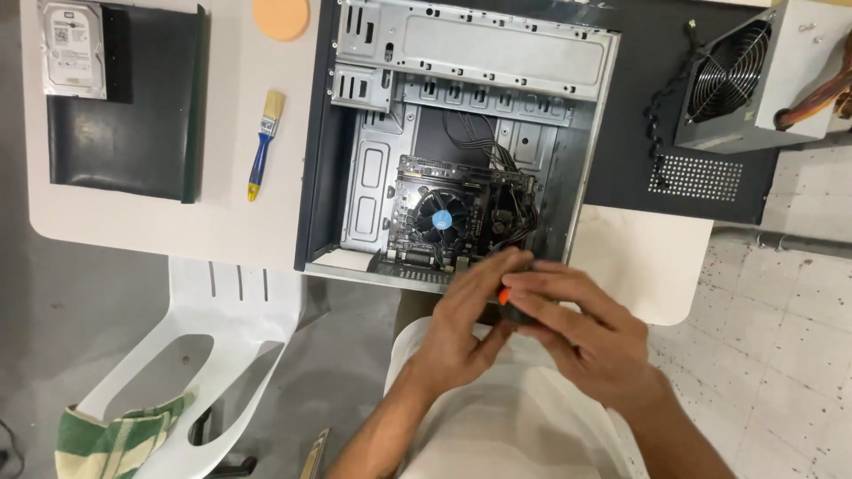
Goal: Removing a motherboard from a computer case by unscrewing the mounting screws with a screwdriver.
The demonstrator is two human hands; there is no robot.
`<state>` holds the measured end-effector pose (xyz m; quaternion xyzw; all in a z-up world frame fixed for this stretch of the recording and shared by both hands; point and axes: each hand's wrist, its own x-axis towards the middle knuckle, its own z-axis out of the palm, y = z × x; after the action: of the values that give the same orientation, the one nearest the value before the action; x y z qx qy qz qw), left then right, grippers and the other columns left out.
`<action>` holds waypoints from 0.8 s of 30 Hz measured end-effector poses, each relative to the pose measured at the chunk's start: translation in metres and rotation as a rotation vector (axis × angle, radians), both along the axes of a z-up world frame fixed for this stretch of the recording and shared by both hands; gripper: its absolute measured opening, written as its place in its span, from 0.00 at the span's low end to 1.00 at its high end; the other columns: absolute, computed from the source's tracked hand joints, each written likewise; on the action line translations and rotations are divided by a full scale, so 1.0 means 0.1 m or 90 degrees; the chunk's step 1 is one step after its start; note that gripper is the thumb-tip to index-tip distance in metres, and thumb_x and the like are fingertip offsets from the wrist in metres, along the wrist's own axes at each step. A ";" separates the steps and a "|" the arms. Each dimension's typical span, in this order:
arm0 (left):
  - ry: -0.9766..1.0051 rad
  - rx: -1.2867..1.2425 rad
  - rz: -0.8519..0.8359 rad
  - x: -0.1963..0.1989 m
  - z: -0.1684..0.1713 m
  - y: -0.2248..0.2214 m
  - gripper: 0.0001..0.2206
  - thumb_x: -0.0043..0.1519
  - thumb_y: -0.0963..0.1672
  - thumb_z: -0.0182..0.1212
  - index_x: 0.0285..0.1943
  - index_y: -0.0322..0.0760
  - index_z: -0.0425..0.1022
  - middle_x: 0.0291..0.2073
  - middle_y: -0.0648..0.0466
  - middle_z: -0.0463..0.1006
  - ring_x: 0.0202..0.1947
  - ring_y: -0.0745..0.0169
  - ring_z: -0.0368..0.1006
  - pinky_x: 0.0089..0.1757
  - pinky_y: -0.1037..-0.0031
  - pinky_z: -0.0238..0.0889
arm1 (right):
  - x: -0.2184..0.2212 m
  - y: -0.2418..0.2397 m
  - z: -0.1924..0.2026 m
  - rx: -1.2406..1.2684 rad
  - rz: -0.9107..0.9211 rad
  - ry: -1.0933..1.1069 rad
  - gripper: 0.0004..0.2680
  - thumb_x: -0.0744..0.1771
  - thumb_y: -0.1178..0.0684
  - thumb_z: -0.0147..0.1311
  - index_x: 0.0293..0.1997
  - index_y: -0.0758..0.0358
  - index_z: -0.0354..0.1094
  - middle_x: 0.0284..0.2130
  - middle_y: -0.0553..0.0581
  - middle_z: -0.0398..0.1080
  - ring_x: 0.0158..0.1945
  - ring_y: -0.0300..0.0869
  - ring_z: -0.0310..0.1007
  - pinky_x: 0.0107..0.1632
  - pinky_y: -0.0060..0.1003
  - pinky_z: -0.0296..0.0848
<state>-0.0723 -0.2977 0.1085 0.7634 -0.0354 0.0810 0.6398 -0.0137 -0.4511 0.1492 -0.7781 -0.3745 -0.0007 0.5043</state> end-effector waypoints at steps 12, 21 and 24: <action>0.040 0.001 -0.171 0.39 0.17 0.38 0.11 0.53 0.34 0.58 0.44 0.29 0.70 0.42 0.46 0.72 0.47 0.49 0.69 0.48 0.67 0.64 | 0.37 0.07 0.09 -0.005 0.125 0.057 0.08 0.63 0.55 0.53 0.43 0.64 0.68 0.40 0.54 0.71 0.47 0.45 0.71 0.53 0.37 0.68; 0.078 0.106 -0.086 0.47 0.20 0.30 0.09 0.46 0.35 0.61 0.31 0.34 0.68 0.26 0.55 0.70 0.27 0.63 0.66 0.29 0.77 0.59 | 0.66 0.13 0.15 0.035 0.257 0.130 0.07 0.63 0.53 0.54 0.42 0.58 0.68 0.38 0.57 0.62 0.39 0.44 0.64 0.46 0.36 0.68; 0.116 0.066 -0.174 0.55 0.23 0.40 0.15 0.50 0.36 0.58 0.44 0.33 0.62 0.41 0.49 0.65 0.42 0.55 0.62 0.43 0.70 0.56 | 0.73 0.06 0.11 -0.018 0.283 0.120 0.07 0.65 0.54 0.50 0.46 0.55 0.65 0.39 0.49 0.68 0.45 0.43 0.66 0.50 0.39 0.61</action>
<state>-0.0171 -0.2582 0.1317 0.7878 -0.0847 -0.0781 0.6051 0.0590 -0.4450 0.1598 -0.6803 -0.4877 0.1881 0.5138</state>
